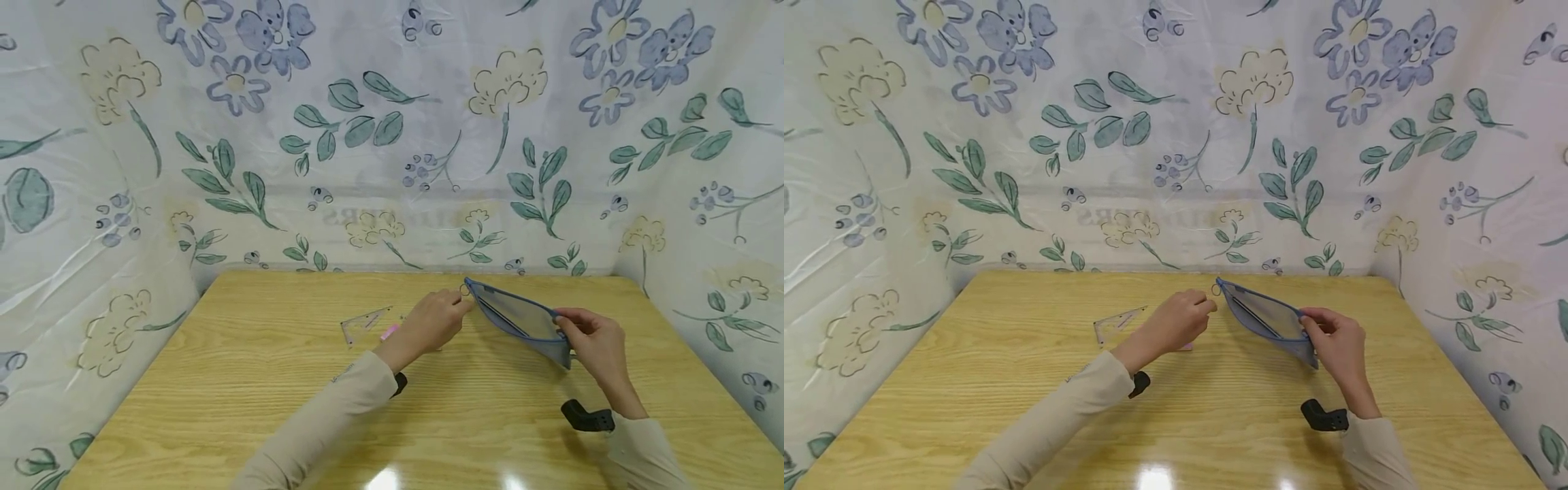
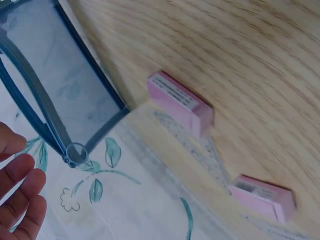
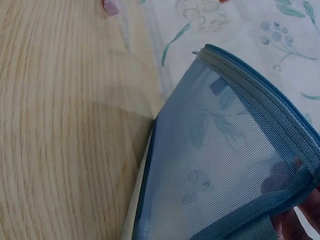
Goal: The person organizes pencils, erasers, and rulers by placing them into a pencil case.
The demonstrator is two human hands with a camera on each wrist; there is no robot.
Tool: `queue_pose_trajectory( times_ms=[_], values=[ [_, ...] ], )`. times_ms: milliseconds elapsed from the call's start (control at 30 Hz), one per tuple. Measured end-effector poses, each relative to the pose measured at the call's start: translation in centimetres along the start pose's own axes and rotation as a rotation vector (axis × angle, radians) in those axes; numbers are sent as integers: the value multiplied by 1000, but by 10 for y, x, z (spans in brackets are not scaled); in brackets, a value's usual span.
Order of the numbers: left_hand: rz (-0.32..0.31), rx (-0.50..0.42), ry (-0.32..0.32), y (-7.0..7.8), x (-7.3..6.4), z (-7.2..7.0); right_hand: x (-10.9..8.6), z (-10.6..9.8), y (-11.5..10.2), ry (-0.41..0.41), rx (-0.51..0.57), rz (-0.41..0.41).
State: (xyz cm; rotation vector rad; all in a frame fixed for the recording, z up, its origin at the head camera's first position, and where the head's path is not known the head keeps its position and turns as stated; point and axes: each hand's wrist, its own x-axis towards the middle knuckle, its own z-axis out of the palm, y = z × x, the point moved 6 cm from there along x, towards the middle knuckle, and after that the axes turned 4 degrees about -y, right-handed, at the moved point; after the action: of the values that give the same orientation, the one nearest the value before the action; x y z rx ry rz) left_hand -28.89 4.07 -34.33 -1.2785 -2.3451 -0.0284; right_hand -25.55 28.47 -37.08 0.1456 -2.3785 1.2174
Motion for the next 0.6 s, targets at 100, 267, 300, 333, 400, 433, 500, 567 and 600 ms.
queue_pose_trajectory(
  times_ms=[100,267,300,333,400,433,500,567,600],
  values=[
    [-12,15,-6,-5,-8,-3,-1,0,1,-11,5,-2],
    [-40,-39,32,-14,-20,-11,-1,1,2,-15,10,-6],
    [-47,-55,38,-16,-22,-12,0,1,2,-14,12,-7],
    [-54,-65,40,-18,-24,-13,0,1,3,-15,13,-7],
    [-65,-81,38,-21,-29,-16,0,2,3,-19,17,-7],
    [-72,-89,35,-22,-31,-16,0,2,3,-23,18,-7],
    [-87,-96,26,-26,-36,-18,0,3,3,-33,22,-6],
    [-105,-111,22,-29,-40,-19,0,4,3,-45,28,-7],
    [-115,-121,20,-30,-42,-20,0,4,4,-50,31,-7]
  ],
)
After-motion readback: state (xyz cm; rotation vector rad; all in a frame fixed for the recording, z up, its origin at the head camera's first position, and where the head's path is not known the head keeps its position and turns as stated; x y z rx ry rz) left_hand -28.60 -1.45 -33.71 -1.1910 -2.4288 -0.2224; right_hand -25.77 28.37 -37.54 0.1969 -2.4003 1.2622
